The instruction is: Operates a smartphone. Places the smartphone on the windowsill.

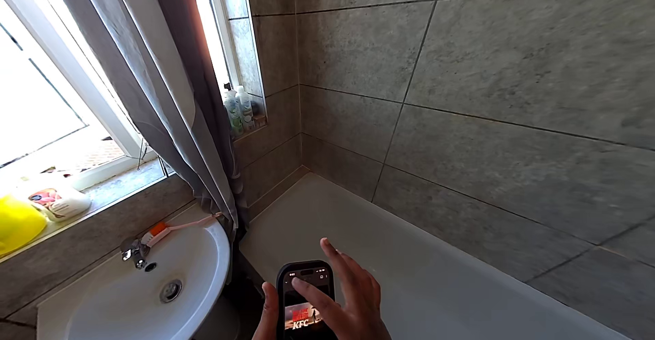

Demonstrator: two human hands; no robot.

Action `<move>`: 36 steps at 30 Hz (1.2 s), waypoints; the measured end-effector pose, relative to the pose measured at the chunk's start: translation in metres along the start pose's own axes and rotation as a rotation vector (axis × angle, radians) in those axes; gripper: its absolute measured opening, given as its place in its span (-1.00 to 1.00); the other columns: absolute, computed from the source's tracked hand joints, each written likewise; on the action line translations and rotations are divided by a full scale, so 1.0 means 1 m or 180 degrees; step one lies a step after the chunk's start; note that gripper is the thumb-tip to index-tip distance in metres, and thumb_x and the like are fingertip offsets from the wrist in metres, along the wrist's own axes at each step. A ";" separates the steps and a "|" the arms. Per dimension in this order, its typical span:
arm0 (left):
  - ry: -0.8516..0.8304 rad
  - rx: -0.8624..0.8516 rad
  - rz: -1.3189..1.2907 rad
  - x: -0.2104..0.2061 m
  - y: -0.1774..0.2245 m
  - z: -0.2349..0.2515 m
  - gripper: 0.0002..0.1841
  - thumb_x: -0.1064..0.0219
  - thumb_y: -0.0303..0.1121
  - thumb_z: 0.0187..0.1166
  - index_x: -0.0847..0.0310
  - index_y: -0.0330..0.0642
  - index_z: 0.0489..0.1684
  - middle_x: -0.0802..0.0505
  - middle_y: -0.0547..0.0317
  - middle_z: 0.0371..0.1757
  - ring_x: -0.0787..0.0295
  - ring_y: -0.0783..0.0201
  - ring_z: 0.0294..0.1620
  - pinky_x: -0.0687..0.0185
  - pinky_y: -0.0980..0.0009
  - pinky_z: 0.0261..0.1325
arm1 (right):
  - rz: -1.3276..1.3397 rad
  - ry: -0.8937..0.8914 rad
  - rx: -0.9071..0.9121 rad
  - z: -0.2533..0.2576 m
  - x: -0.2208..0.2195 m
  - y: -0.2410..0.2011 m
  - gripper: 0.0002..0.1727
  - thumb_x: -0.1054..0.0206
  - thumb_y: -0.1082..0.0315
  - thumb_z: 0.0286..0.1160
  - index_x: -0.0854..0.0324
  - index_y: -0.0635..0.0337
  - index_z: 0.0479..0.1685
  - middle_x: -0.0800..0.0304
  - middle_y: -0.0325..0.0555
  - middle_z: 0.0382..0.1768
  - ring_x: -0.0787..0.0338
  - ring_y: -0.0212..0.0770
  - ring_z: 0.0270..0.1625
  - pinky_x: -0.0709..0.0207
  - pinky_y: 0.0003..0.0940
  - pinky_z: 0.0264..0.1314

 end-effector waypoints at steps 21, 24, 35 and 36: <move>-0.0239 -0.0079 -0.0356 0.008 0.002 0.009 -0.21 -0.04 0.51 0.45 -0.76 0.16 0.37 -0.90 0.12 0.27 -0.84 0.21 0.32 -0.69 0.16 0.45 | 0.0385 0.0105 -0.0191 -0.030 0.008 0.018 -0.44 -0.11 -0.35 0.63 -0.68 -0.30 0.37 -0.44 0.26 0.63 -0.42 0.09 0.64 -0.22 0.10 0.55; -0.0141 -0.0052 -0.0319 0.010 0.002 0.009 -0.20 -0.04 0.53 0.43 -0.77 0.15 0.35 -0.90 0.09 0.26 -0.84 0.17 0.31 -0.70 0.12 0.44 | 0.0491 0.0152 -0.0229 -0.036 0.008 0.023 -0.44 -0.14 -0.32 0.63 -0.70 -0.24 0.35 -0.46 0.30 0.60 -0.44 0.11 0.61 -0.24 0.09 0.54; -0.0187 -0.0057 -0.0391 0.006 -0.001 0.010 -0.21 -0.07 0.51 0.44 -0.77 0.13 0.36 -0.89 0.07 0.27 -0.84 0.17 0.32 -0.70 0.15 0.45 | 0.0376 -0.0306 -0.0169 -0.031 -0.001 0.011 -0.37 -0.13 -0.43 0.57 -0.72 -0.35 0.40 -0.26 0.35 0.75 -0.30 0.28 0.73 -0.17 0.26 0.57; -0.0148 -0.0059 -0.0368 0.004 -0.001 0.010 -0.22 -0.08 0.51 0.44 -0.78 0.12 0.34 -0.91 0.08 0.24 -0.86 0.20 0.29 -0.71 0.17 0.43 | 0.0317 -0.0363 -0.0146 -0.029 -0.003 0.009 -0.37 -0.13 -0.45 0.55 -0.73 -0.37 0.40 -0.24 0.34 0.76 -0.29 0.29 0.74 -0.16 0.25 0.57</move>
Point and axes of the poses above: each hand's wrist, its own z-axis towards the middle knuckle, its own x-axis out of the back of the hand, y = z × x, the point moved 2 cm from there along z, towards the middle knuckle
